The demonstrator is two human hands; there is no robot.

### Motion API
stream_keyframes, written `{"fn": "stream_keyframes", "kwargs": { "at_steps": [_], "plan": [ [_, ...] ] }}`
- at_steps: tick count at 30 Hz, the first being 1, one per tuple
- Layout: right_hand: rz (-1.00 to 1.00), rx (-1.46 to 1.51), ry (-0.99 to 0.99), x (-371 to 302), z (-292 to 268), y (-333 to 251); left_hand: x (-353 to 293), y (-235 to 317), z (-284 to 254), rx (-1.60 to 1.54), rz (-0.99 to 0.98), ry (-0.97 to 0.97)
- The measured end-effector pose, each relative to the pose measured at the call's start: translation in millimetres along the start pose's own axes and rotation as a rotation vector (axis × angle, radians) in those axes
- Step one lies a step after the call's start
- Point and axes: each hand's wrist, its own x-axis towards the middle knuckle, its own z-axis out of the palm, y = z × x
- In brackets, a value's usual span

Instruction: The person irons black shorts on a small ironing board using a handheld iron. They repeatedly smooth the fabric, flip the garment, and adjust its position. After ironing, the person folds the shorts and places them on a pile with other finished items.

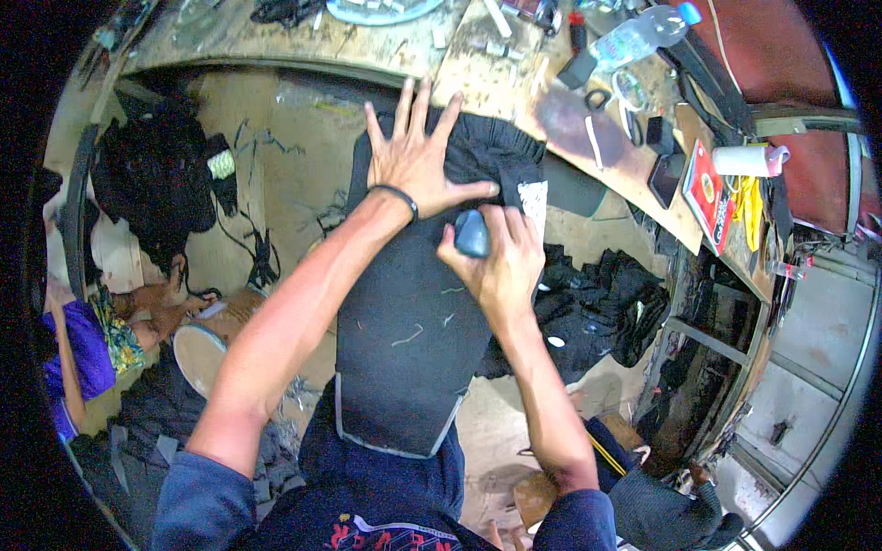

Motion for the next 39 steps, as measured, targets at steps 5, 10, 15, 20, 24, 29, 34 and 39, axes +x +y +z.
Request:
{"fn": "stream_keyframes", "kwargs": {
  "at_steps": [5, 10, 15, 20, 24, 29, 34, 39],
  "plan": [
    [-0.089, 0.149, -0.146, -73.9, -43.4, -43.8, 1.1, 2.6, 0.3, 0.033, -0.011, -0.027],
    [-0.075, 0.111, 0.052, -10.6, -33.8, -43.1, 0.7, 3.4, -4.4, 0.033, -0.016, -0.033],
    [-0.122, 0.156, -0.117, -84.2, -36.5, -78.7, 5.3, -0.8, -1.9, 0.020, 0.104, 0.010],
    [-0.162, 0.139, -0.034, -62.2, -30.5, -70.9, 5.4, -1.5, -0.6, -0.039, 0.081, 0.020],
    [-0.134, 0.085, -0.104, -83.4, -23.6, -87.2, 3.9, -0.9, -1.7, -0.046, 0.093, 0.014],
    [-0.268, 0.164, -0.175, -51.2, -34.5, -108.3, 10.3, -5.0, 1.9, -0.101, 0.308, 0.120],
    [-0.246, 0.139, -0.090, -61.6, -20.3, -118.8, 14.7, -8.6, 2.2, -0.157, 0.257, 0.002],
    [-0.171, 0.136, -0.101, -47.1, -12.1, -120.8, 11.8, -7.3, 1.6, -0.167, 0.279, 0.074]
  ]
}}
